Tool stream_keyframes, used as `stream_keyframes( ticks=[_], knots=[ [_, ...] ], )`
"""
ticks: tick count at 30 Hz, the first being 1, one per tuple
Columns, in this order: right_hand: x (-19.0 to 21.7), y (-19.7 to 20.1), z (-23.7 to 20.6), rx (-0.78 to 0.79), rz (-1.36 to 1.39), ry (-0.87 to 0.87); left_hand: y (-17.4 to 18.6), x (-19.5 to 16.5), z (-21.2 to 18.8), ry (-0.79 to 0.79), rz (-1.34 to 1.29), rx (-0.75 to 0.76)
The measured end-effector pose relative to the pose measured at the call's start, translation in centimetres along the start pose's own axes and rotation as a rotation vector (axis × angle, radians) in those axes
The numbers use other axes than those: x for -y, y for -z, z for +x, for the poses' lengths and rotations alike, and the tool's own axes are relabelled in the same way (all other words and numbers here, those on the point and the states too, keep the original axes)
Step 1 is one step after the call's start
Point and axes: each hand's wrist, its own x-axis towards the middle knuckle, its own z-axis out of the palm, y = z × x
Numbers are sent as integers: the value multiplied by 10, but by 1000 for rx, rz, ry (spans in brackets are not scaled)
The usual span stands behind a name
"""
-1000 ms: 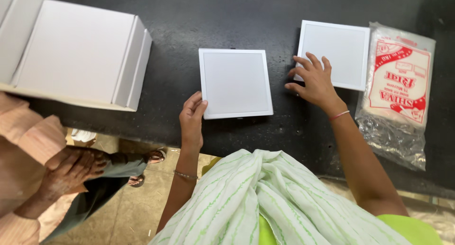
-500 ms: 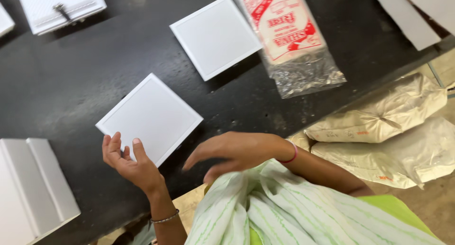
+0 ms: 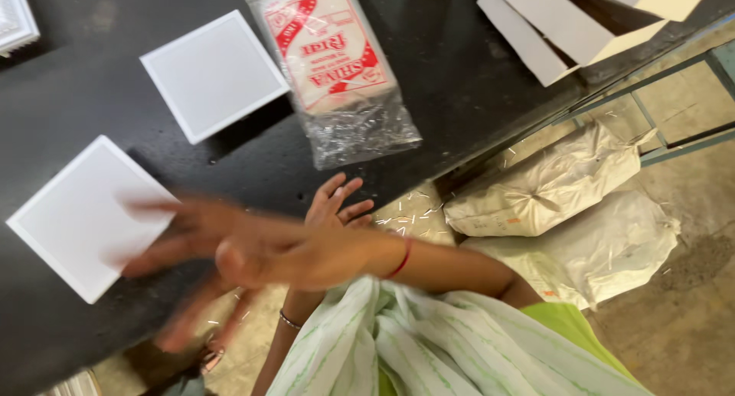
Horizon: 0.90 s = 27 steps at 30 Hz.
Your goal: The person wraps square LED panel lights in clear plastic sleeves one at a time and places the wrapped panels into white cardboard boxes, folding the box flaps closed. They stack finished boxes and pick up additional panels and plastic bags from the workbench to continue packing.
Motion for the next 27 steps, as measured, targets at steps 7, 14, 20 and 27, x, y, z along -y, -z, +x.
stream_keyframes(
  ticks=[7,14,20,27],
  knots=[
    [15,235,-26,-487,1380,206,-43,-10,21,-1011,1131,-192],
    [-69,121,-72,-114,795,-349,-55,-7,102,-988,1484,-372],
    [-135,65,-16,-391,-429,269,-95,11,104,-1144,1412,-272],
    [-167,92,45,-294,-692,254,-90,16,64,-1176,1267,-312]
  ],
)
